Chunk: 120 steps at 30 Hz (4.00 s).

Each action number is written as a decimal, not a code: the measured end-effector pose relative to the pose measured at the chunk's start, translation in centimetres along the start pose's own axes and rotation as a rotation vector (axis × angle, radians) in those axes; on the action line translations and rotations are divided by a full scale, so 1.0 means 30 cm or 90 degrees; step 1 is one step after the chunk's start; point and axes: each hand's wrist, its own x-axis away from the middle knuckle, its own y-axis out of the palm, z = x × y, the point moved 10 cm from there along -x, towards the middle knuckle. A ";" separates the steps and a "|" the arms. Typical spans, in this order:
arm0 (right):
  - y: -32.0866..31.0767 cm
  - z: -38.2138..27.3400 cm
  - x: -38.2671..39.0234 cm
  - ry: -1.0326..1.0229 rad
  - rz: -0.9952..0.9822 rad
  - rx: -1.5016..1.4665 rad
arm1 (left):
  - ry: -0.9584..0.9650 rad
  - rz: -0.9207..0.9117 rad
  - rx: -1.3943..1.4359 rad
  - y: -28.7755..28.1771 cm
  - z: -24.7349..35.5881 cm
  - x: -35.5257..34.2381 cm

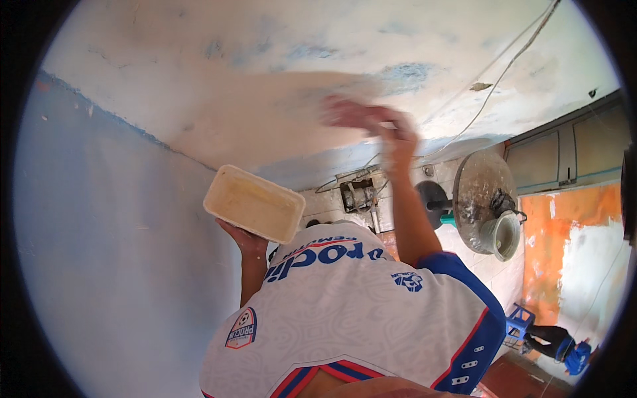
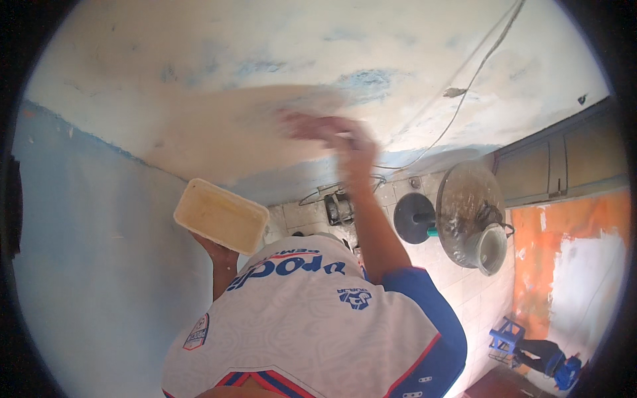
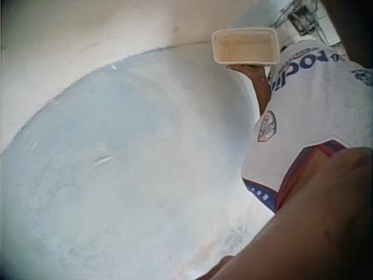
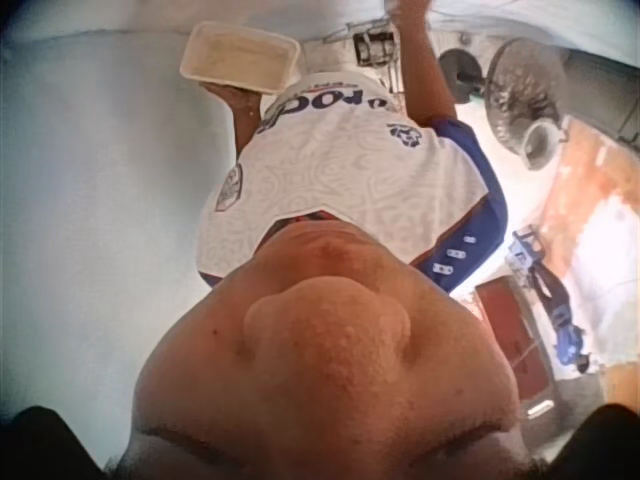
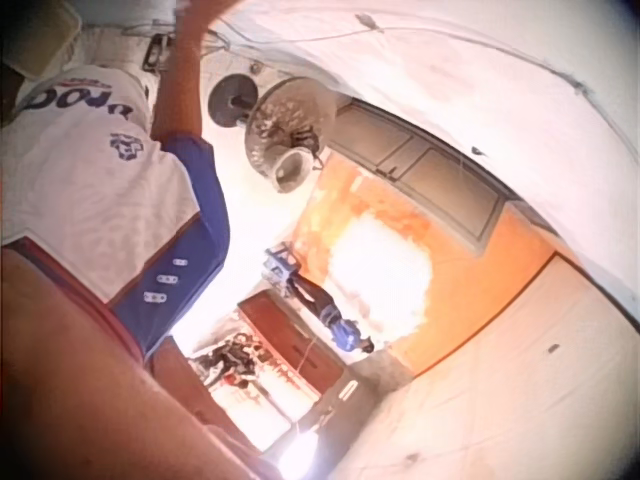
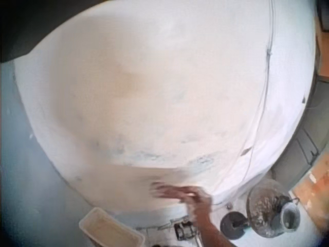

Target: The person applies a white substance to a blue-painted ceiling using a red spreader tool, frequently reloading the tool from a rectangular plastic container held in their left hand.

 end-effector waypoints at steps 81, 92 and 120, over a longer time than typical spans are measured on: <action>-0.342 0.146 -0.198 -0.181 0.163 0.135 | -0.049 -0.071 0.039 -0.071 0.005 0.007; 0.211 0.165 0.052 -0.002 -0.155 0.006 | -0.035 -0.097 0.044 -0.012 -0.019 -0.007; -0.500 -0.161 -0.080 -0.165 0.315 0.225 | 0.044 -0.110 0.039 0.065 0.011 0.065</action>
